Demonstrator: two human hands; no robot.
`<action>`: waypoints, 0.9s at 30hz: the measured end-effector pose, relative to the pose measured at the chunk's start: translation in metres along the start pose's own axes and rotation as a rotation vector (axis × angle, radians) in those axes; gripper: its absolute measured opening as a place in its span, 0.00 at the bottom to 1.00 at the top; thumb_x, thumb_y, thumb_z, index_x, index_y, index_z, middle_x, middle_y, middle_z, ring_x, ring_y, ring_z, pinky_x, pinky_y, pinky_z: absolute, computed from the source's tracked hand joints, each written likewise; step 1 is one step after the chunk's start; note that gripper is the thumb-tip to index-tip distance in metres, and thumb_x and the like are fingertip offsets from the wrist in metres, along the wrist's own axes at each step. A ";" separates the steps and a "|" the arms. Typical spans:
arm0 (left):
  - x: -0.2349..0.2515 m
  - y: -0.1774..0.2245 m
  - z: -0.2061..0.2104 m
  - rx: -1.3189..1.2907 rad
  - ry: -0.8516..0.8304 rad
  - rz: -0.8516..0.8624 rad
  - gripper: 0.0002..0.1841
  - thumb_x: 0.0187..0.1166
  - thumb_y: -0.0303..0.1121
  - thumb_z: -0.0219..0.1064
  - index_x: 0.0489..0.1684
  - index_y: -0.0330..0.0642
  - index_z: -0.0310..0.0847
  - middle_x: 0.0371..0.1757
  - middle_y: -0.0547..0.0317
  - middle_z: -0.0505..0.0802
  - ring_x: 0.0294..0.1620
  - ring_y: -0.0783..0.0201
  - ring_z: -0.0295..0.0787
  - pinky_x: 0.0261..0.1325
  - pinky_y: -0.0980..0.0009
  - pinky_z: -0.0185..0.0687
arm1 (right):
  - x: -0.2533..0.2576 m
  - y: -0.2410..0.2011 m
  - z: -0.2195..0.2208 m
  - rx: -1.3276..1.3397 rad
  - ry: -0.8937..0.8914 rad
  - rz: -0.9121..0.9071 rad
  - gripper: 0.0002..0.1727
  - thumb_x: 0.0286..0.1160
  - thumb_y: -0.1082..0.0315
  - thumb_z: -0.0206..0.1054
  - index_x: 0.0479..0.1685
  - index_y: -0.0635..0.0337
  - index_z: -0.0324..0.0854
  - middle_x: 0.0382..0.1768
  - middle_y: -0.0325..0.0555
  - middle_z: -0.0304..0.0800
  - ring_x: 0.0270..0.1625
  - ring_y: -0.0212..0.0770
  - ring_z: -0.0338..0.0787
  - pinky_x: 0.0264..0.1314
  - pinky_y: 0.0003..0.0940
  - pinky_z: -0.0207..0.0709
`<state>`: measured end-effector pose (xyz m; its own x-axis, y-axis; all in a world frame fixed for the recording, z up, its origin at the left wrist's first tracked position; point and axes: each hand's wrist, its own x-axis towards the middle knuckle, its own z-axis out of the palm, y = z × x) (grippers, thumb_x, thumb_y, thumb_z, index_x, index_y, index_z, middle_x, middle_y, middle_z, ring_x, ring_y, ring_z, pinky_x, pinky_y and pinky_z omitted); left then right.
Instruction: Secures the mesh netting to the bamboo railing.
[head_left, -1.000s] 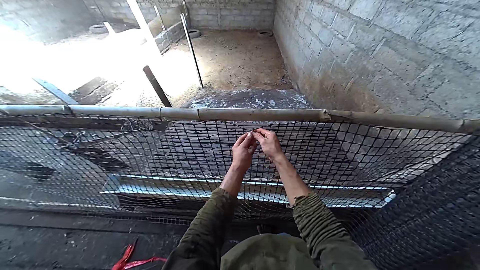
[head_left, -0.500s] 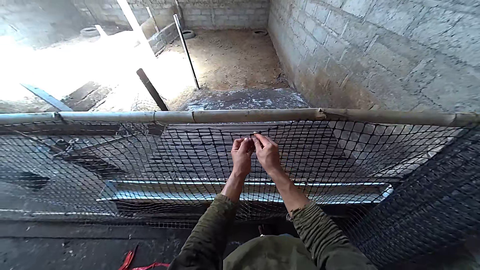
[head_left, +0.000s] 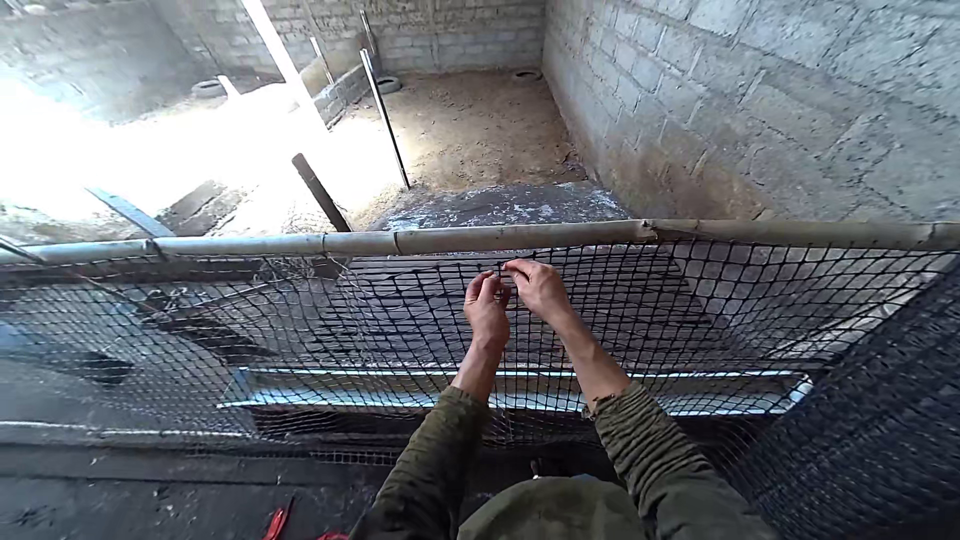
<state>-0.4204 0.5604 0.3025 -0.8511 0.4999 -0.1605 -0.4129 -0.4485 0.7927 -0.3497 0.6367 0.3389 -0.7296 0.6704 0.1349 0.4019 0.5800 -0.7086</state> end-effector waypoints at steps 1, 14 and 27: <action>0.001 -0.002 -0.001 -0.011 -0.010 0.026 0.06 0.85 0.20 0.57 0.53 0.32 0.76 0.39 0.53 0.86 0.38 0.62 0.86 0.49 0.64 0.87 | 0.000 0.001 0.001 0.031 0.022 -0.011 0.17 0.89 0.66 0.58 0.64 0.54 0.91 0.62 0.49 0.94 0.69 0.48 0.89 0.78 0.48 0.76; 0.008 -0.014 -0.034 0.239 -0.300 0.402 0.06 0.80 0.21 0.65 0.48 0.26 0.79 0.60 0.42 0.90 0.56 0.57 0.92 0.63 0.60 0.90 | -0.035 0.005 0.040 0.284 0.314 0.037 0.16 0.87 0.64 0.60 0.58 0.65 0.88 0.43 0.50 0.97 0.38 0.40 0.96 0.47 0.37 0.91; 0.009 0.011 -0.059 0.707 -0.387 0.931 0.07 0.79 0.20 0.66 0.45 0.25 0.90 0.54 0.41 0.95 0.61 0.59 0.93 0.67 0.66 0.87 | 0.002 -0.024 0.022 0.518 0.125 0.200 0.13 0.89 0.67 0.61 0.55 0.65 0.88 0.36 0.46 0.95 0.31 0.32 0.93 0.41 0.28 0.89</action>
<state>-0.4514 0.5161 0.2748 -0.5248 0.4445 0.7259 0.6688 -0.3121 0.6747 -0.3734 0.6139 0.3411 -0.5835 0.8118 0.0220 0.1788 0.1549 -0.9716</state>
